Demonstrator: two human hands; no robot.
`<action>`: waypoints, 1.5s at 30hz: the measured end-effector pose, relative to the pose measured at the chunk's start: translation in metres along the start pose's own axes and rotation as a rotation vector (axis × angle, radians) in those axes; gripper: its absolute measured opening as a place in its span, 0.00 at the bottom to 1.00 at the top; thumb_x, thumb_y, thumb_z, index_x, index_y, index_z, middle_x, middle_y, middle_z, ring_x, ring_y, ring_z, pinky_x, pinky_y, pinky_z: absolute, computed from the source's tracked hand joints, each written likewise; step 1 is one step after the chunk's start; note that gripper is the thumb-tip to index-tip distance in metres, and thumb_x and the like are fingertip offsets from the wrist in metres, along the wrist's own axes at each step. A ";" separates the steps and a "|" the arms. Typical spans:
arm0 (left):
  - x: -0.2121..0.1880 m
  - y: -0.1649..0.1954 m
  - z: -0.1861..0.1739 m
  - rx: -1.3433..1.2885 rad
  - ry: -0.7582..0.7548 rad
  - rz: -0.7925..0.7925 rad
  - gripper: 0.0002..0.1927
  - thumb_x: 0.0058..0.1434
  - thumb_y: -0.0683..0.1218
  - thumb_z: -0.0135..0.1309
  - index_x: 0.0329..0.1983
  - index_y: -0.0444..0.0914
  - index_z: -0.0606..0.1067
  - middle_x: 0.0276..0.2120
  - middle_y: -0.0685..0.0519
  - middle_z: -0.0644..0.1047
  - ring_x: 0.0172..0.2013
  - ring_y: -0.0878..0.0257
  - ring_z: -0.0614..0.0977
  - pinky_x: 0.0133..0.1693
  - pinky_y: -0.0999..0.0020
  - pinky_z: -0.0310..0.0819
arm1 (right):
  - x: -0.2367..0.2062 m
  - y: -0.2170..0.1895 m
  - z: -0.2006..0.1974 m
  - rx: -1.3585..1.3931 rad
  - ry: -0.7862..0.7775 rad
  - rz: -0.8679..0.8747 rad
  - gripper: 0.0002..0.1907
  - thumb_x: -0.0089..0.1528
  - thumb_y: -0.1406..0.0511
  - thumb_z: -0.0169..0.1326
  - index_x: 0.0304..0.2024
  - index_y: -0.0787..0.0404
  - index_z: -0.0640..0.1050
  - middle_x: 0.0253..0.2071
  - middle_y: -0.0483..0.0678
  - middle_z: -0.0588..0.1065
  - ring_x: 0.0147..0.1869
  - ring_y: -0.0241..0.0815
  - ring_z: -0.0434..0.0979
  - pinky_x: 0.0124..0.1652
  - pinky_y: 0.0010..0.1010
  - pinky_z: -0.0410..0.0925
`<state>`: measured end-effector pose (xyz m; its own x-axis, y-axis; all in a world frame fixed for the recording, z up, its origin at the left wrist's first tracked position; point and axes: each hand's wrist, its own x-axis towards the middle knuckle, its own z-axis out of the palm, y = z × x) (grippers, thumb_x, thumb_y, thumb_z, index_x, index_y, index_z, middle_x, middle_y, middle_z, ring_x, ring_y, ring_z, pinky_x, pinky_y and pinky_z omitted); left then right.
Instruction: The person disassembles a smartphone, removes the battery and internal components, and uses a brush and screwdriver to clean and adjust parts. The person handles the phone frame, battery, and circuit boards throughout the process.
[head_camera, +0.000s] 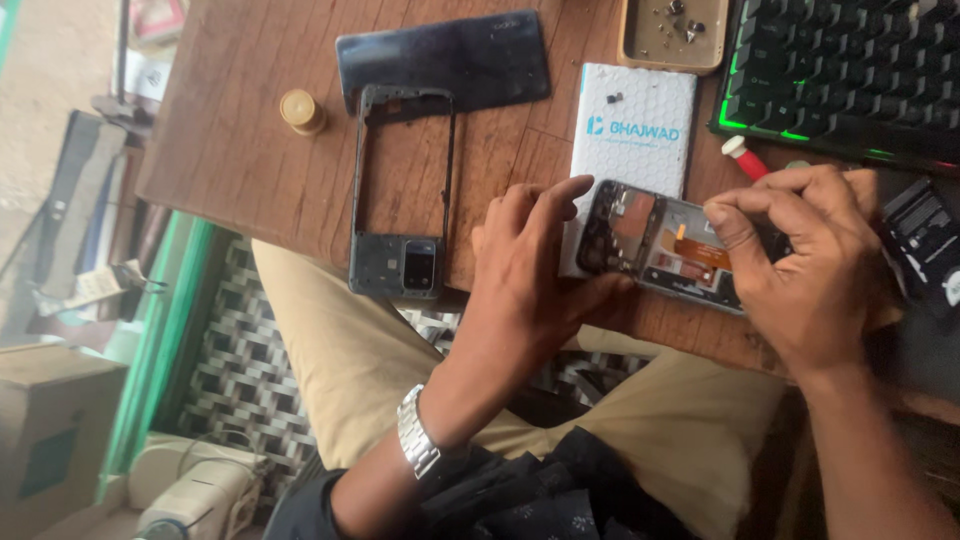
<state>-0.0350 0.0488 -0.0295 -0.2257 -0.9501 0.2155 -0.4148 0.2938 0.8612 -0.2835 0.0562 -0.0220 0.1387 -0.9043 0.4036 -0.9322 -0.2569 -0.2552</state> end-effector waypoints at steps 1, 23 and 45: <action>0.000 0.000 0.000 -0.018 0.004 -0.004 0.39 0.53 0.48 0.70 0.68 0.40 0.67 0.50 0.49 0.73 0.53 0.53 0.74 0.54 0.57 0.65 | 0.000 0.001 0.000 0.008 -0.010 0.009 0.09 0.70 0.62 0.67 0.39 0.61 0.85 0.39 0.47 0.76 0.48 0.45 0.73 0.47 0.33 0.69; 0.004 0.007 0.014 -0.034 0.090 -0.053 0.58 0.49 0.53 0.70 0.77 0.36 0.51 0.49 0.51 0.76 0.50 0.56 0.73 0.49 0.58 0.59 | 0.103 0.007 -0.007 -0.098 -0.571 -0.697 0.29 0.51 0.64 0.64 0.57 0.52 0.79 0.53 0.44 0.78 0.52 0.44 0.77 0.48 0.36 0.71; 0.009 0.011 0.013 -0.070 0.071 -0.087 0.47 0.55 0.47 0.64 0.75 0.38 0.55 0.50 0.53 0.75 0.48 0.58 0.72 0.49 0.59 0.58 | 0.102 0.065 -0.008 0.256 -0.636 -0.510 0.07 0.58 0.69 0.62 0.39 0.61 0.81 0.42 0.50 0.81 0.45 0.38 0.83 0.44 0.28 0.77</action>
<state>-0.0525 0.0447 -0.0243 -0.1276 -0.9775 0.1680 -0.3671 0.2039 0.9075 -0.3322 -0.0502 0.0094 0.7534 -0.6570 -0.0271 -0.6110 -0.6843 -0.3980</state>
